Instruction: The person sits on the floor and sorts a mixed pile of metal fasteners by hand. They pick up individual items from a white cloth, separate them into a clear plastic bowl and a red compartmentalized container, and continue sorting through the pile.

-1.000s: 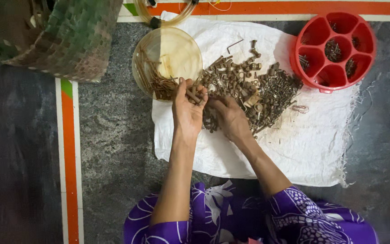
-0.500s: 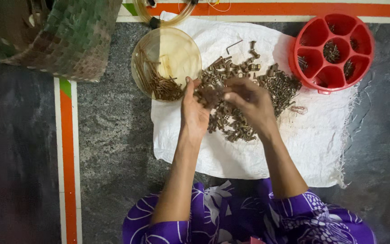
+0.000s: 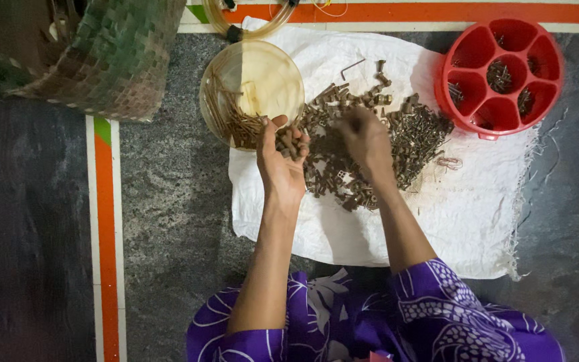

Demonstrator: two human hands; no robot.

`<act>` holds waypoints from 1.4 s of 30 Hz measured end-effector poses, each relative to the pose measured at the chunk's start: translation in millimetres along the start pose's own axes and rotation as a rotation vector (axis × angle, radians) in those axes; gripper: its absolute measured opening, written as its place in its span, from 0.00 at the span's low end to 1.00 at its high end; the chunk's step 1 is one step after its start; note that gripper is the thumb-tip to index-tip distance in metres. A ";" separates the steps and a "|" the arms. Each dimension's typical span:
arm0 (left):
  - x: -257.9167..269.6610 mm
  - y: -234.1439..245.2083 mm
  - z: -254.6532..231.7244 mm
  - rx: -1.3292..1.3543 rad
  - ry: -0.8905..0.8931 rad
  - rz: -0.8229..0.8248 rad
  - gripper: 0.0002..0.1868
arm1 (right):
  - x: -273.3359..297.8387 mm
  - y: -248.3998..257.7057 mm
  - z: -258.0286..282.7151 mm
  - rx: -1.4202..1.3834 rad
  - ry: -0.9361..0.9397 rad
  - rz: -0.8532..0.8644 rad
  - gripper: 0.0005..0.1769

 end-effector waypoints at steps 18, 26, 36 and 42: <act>26.2 -28.5 -37.5 -0.011 -0.075 0.215 0.17 | -20.8 -59.8 127.4 -0.303 0.124 0.107 0.16; 27.7 -32.3 -37.3 -0.049 -0.087 0.194 0.20 | 30.2 13.7 32.9 0.268 0.209 -0.281 0.12; 28.2 -34.0 -36.7 -0.043 -0.097 0.170 0.19 | 53.7 71.1 -75.3 0.114 -0.123 -0.073 0.14; 29.9 -30.4 -36.9 -0.091 -0.121 0.147 0.20 | 59.4 77.9 -60.2 0.093 -0.188 -0.042 0.06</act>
Point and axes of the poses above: each hand's wrist, its own x-axis away from the middle knuckle, its own y-axis out of the back of the hand, z = x × y, the point moved 3 cm from there along -x, towards the middle knuckle, and after that the axes turned 13 degrees about x, right-handed, at the moved point
